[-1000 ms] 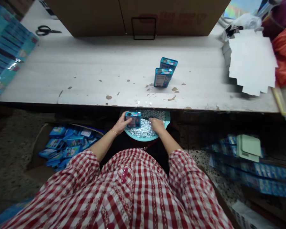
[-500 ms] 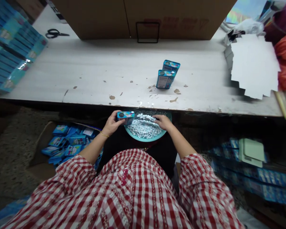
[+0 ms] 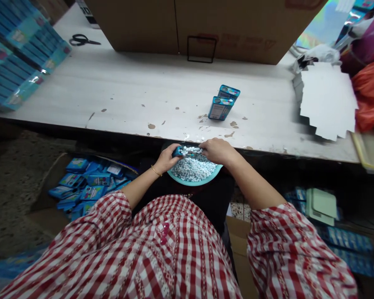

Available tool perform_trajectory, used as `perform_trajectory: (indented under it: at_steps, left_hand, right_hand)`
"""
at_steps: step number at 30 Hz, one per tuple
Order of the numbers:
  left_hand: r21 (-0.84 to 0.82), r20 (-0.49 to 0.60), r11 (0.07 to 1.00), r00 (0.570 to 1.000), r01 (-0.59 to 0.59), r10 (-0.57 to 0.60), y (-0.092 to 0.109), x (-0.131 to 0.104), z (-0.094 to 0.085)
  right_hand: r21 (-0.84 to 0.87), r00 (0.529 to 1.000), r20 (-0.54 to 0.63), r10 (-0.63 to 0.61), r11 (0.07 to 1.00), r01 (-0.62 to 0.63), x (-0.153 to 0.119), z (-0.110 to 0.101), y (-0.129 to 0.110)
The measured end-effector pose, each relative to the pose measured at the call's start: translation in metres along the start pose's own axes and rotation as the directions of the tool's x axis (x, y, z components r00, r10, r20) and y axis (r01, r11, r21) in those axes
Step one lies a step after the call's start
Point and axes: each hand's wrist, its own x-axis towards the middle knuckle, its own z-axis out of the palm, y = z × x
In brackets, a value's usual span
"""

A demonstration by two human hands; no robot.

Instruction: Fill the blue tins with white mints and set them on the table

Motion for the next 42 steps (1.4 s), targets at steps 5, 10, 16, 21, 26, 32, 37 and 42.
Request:
perform_trajectory:
  at_steps: [5, 10, 16, 21, 26, 32, 37, 42]
  left_hand:
    - [0.001, 0.006, 1.000, 1.000, -0.024, 0.024, 0.001, -0.002, 0.004]
    - [-0.075, -0.029, 0.997, 1.000, 0.007, -0.009, -0.004, -0.005, -0.001]
    - [-0.226, -0.054, 0.969, 0.992, 0.102, -0.117, -0.023, -0.012, -0.012]
    - [-0.333, -0.012, 0.926, 0.981, 0.178, -0.193, -0.047, -0.010, 0.003]
    - [-0.402, 0.030, 0.894, 0.979, 0.197, -0.202, -0.051, -0.002, 0.025]
    - [-0.409, -0.024, 0.904, 0.989, 0.123, -0.145, -0.039, -0.014, -0.001]
    - [-0.278, -0.089, 0.958, 0.991, 0.075, -0.104, -0.036, -0.023, -0.029]
    - [-0.142, -0.077, 0.988, 0.995, 0.057, -0.069, -0.030, -0.017, -0.017]
  right_hand:
    - [-0.183, 0.997, 0.072, 0.040, 0.983, -0.026, 0.001, -0.019, -0.032]
    - [-0.132, 0.998, -0.041, 0.052, 0.990, -0.057, -0.023, -0.015, -0.006]
    - [-0.015, 0.965, 0.015, 0.262, 0.965, -0.262, -0.037, 0.077, 0.055]
    - [0.210, 0.960, 0.024, 0.279, 0.937, -0.277, 0.015, 0.155, 0.031]
    - [0.374, 0.956, -0.005, 0.293, 0.887, -0.270, 0.051, 0.177, 0.020]
    - [0.564, 0.976, -0.049, 0.210, 0.813, -0.147, 0.041, 0.174, 0.047]
    - [0.756, 0.979, -0.147, 0.141, 0.654, 0.019, 0.022, 0.145, 0.062]
    - [0.717, 0.979, -0.188, 0.073, 0.691, 0.086, 0.006, 0.093, 0.060]
